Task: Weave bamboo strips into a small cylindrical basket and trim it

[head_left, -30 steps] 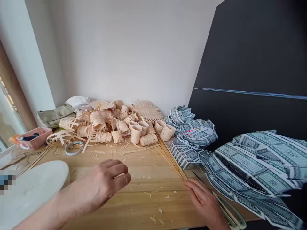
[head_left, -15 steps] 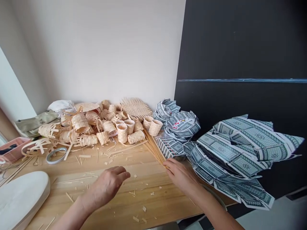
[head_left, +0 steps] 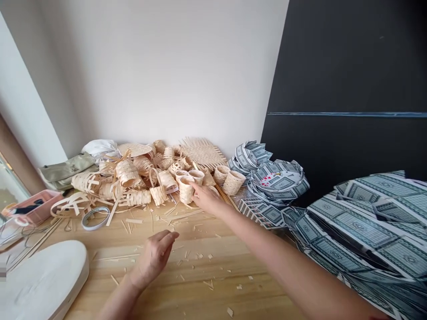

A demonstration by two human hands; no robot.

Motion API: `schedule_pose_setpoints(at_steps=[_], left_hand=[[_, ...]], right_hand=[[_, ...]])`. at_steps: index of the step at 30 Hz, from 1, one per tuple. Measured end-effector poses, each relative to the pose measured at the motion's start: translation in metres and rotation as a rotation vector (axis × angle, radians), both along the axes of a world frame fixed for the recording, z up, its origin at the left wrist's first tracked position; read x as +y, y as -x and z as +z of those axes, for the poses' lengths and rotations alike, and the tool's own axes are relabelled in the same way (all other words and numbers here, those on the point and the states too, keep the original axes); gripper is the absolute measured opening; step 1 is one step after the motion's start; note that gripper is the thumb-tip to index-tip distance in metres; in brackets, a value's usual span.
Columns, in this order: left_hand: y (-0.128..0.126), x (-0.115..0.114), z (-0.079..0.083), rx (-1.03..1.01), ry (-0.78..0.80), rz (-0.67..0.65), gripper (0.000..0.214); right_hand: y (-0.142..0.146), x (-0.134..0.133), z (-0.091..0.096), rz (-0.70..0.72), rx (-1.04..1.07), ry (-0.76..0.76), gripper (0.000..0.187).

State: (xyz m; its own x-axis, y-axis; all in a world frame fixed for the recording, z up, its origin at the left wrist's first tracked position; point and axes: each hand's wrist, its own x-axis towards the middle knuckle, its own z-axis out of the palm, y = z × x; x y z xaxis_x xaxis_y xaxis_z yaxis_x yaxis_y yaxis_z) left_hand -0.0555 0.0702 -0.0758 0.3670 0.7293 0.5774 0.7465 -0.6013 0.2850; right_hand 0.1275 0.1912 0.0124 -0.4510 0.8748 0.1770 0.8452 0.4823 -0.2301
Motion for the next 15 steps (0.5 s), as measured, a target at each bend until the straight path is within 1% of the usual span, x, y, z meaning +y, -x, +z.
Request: schedule_pose_setpoints(at_steps=[3,5,9,12,15], left_hand=[[0.001,0.001,-0.009,0.009,0.009,-0.013,0.026],[0.001,0.001,-0.011,0.032,-0.001,-0.017,0.026],[-0.001,0.001,-0.01,0.054,-0.013,-0.026,0.026],[-0.002,0.002,-0.009,0.056,0.001,-0.039,0.028],[-0.002,0.002,-0.008,0.052,0.028,-0.024,0.029]], right_hand=[[0.02,0.028,-0.006,-0.09,-0.043,0.016,0.028],[0.028,0.041,-0.01,-0.125,-0.057,0.007,0.021],[0.039,0.05,-0.015,-0.124,-0.072,-0.009,0.024],[0.045,0.051,-0.019,-0.109,-0.075,-0.006,0.024],[0.048,0.047,-0.023,-0.113,-0.05,-0.009,0.025]])
